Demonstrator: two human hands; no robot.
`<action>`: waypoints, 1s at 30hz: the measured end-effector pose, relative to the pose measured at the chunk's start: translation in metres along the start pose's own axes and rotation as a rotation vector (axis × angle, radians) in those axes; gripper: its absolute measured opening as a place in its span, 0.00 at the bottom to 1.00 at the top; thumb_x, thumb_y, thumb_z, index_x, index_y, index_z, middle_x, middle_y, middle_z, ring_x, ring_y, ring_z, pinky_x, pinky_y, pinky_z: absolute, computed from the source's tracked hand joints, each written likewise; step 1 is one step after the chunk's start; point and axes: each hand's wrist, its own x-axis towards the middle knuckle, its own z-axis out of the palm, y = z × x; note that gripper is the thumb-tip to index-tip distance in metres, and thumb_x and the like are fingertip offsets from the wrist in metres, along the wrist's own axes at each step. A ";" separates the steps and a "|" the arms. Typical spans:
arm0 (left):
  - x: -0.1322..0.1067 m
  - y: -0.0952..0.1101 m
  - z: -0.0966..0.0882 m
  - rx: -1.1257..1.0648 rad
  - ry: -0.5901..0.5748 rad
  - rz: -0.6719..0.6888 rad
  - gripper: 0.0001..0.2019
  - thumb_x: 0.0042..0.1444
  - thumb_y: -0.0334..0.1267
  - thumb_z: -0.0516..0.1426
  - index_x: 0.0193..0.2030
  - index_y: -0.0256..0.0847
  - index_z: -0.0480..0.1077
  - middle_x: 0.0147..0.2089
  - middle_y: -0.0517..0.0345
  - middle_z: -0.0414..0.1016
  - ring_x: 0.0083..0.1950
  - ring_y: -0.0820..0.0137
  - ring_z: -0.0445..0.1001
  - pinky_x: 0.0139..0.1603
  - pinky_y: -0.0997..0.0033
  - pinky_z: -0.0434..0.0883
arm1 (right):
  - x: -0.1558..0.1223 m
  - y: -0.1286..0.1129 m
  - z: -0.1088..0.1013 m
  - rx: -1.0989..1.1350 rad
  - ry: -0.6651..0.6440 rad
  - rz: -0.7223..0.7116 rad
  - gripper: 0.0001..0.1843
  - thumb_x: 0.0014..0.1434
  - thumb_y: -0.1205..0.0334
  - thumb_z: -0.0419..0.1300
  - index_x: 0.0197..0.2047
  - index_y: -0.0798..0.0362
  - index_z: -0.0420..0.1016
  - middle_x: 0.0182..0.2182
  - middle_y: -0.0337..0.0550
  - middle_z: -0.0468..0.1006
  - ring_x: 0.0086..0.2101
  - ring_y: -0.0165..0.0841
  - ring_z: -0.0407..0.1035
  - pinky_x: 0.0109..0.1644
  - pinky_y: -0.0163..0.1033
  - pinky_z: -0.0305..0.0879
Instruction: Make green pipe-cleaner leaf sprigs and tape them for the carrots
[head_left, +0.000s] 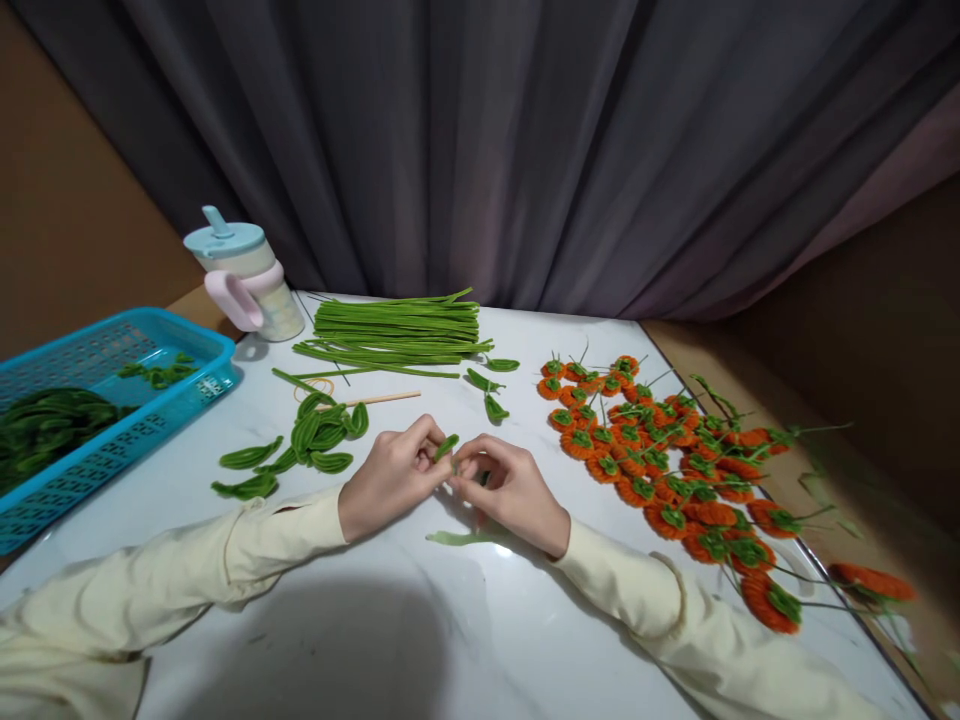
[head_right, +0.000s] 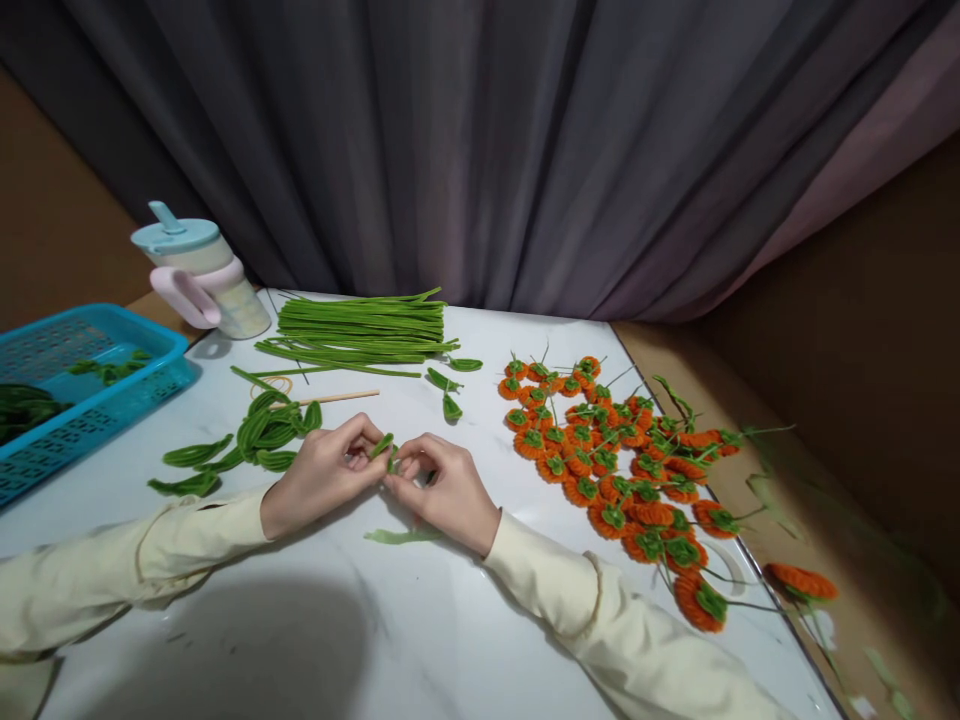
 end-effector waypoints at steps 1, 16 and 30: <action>0.001 0.001 -0.001 -0.006 -0.008 -0.024 0.05 0.50 0.33 0.54 0.28 0.40 0.59 0.19 0.69 0.60 0.21 0.79 0.57 0.23 0.81 0.57 | -0.001 0.000 0.001 -0.069 0.031 -0.061 0.09 0.50 0.63 0.64 0.35 0.57 0.70 0.25 0.39 0.70 0.23 0.28 0.67 0.18 0.28 0.62; 0.041 -0.020 -0.039 -0.856 -1.051 -0.822 0.25 0.49 0.61 0.52 0.30 0.36 0.66 0.33 0.40 0.79 0.33 0.57 0.79 0.20 0.74 0.68 | -0.005 0.006 -0.002 -0.344 -0.021 -0.595 0.08 0.63 0.70 0.52 0.40 0.55 0.73 0.34 0.48 0.76 0.35 0.33 0.70 0.39 0.36 0.67; 0.034 -0.024 -0.031 -0.859 -1.115 -0.752 0.07 0.49 0.33 0.54 0.28 0.34 0.73 0.31 0.49 0.80 0.27 0.69 0.78 0.20 0.82 0.69 | -0.004 0.006 -0.003 -0.329 -0.106 -0.474 0.06 0.65 0.62 0.53 0.37 0.53 0.68 0.32 0.46 0.73 0.34 0.34 0.68 0.38 0.37 0.65</action>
